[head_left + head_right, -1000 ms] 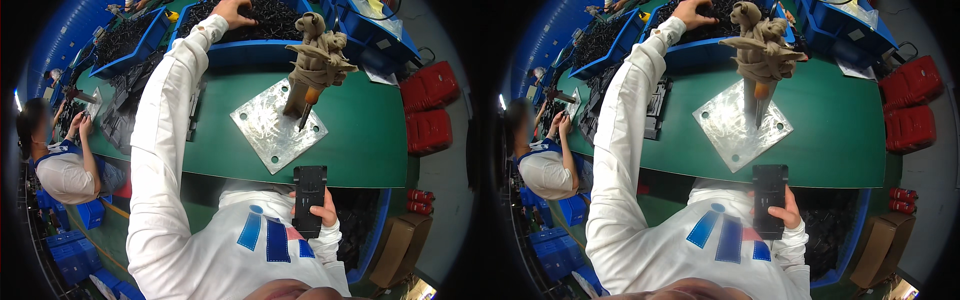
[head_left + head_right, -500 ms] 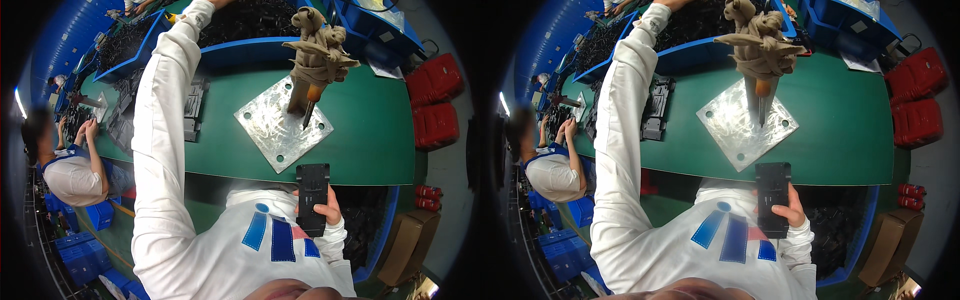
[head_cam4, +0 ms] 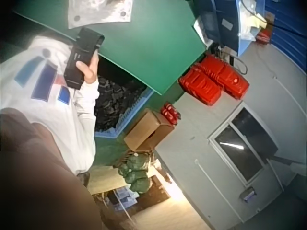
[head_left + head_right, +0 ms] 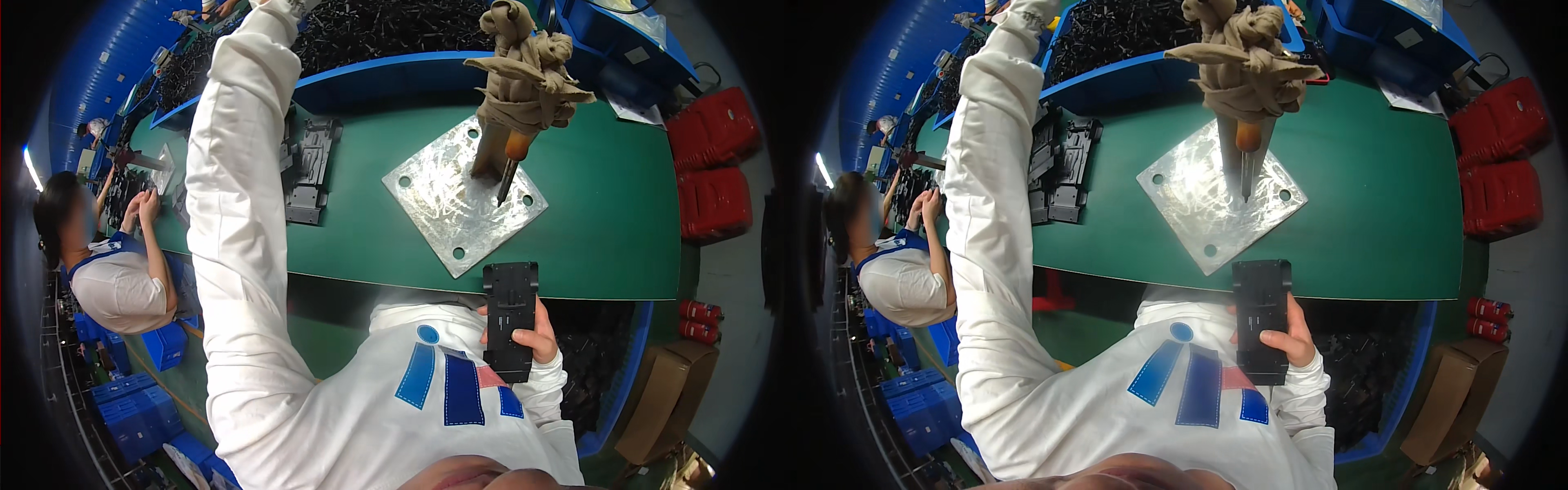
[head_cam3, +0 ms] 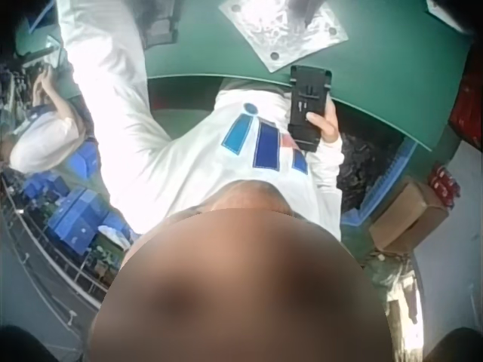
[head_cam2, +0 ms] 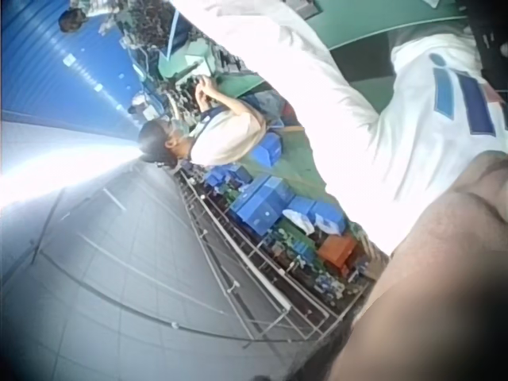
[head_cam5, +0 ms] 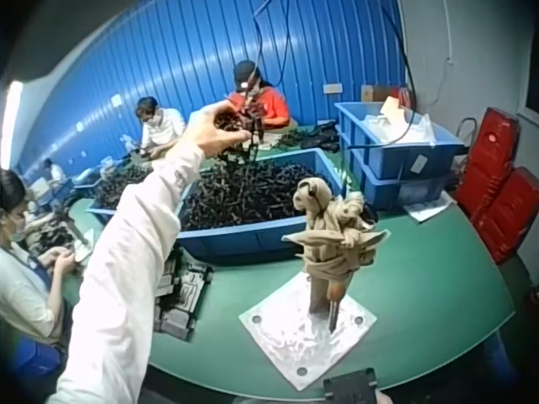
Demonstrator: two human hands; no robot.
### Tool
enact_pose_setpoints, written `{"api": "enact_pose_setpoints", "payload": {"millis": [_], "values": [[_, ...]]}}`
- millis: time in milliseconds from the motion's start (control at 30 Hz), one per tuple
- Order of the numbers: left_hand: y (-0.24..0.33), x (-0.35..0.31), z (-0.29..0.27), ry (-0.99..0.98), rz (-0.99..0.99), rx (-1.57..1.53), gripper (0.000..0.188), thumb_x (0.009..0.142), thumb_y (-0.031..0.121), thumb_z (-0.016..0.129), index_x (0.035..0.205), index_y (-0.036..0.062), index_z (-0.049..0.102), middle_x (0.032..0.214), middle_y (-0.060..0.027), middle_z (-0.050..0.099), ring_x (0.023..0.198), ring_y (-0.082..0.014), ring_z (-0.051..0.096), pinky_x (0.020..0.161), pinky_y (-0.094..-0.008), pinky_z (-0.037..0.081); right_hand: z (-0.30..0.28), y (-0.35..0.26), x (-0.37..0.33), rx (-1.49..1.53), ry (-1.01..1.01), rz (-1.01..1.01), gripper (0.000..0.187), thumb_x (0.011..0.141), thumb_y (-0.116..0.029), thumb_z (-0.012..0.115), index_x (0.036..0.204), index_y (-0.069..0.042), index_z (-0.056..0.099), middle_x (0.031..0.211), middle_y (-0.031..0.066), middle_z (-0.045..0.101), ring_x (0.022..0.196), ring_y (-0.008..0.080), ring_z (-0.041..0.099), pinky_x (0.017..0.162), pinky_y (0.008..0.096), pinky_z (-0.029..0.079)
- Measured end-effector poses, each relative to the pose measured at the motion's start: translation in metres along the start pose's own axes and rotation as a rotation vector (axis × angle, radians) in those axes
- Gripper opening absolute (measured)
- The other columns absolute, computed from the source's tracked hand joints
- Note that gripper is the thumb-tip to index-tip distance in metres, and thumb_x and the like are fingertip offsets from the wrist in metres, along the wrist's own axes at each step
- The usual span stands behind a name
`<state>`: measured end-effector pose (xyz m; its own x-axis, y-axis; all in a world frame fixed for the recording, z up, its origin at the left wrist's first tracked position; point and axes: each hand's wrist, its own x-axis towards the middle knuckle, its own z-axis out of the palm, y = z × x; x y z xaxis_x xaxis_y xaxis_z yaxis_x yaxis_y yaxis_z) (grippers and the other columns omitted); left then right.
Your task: The recorder is seen assembling a toy truck using an electric screwdriver at a factory workbench.
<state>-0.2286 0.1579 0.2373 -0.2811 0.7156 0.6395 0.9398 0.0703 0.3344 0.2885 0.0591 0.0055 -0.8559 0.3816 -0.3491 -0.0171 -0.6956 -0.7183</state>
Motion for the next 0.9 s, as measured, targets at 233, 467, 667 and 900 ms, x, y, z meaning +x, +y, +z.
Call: {"api": "enact_pose_setpoints", "payload": {"millis": [233,467,667,900], "values": [[0.050,-0.053,-0.022,-0.074,0.039,-0.047,0.040,0.076,0.023,0.086,0.103,0.0036,0.064,0.089,-0.0044,0.069,0.083,-0.0135,0.065,0.076,-0.0284,0.054,-0.004,-0.003,0.007,0.028,-0.055,0.033,0.083,0.073,-0.013,0.066,0.146,0.005,0.032,0.125,0.0341,0.058,0.091,0.0363,0.071,0.081,0.0444,0.060],[0.080,-0.151,0.007,-0.141,0.041,0.129,0.038,0.072,0.024,0.084,0.099,0.0060,0.065,0.089,-0.0084,0.066,0.079,-0.0248,0.063,0.077,-0.0310,0.053,-0.008,-0.004,0.011,0.067,-0.092,0.069,0.081,0.076,-0.010,0.067,0.148,0.004,0.031,0.129,0.0324,0.057,0.095,0.0343,0.070,0.085,0.0438,0.058],[0.039,-0.243,0.064,-0.223,0.006,0.145,0.052,0.066,0.031,0.088,0.113,0.0206,0.068,0.108,-0.0093,0.059,0.099,-0.0330,0.055,0.081,-0.0417,0.052,-0.004,-0.008,0.014,0.054,-0.107,0.110,0.083,0.076,-0.012,0.068,0.149,0.003,0.031,0.129,0.0329,0.056,0.096,0.0343,0.070,0.086,0.0443,0.058],[0.040,-0.251,0.079,-0.364,0.011,0.098,0.070,0.068,0.030,0.086,0.133,0.0317,0.060,0.130,-0.0135,0.054,0.113,-0.0361,0.053,0.098,-0.0441,0.048,0.011,-0.007,0.019,0.114,-0.130,0.089,0.079,0.088,-0.030,0.067,0.150,0.001,0.031,0.134,0.0292,0.056,0.097,0.0318,0.070,0.085,0.0413,0.059]]}}
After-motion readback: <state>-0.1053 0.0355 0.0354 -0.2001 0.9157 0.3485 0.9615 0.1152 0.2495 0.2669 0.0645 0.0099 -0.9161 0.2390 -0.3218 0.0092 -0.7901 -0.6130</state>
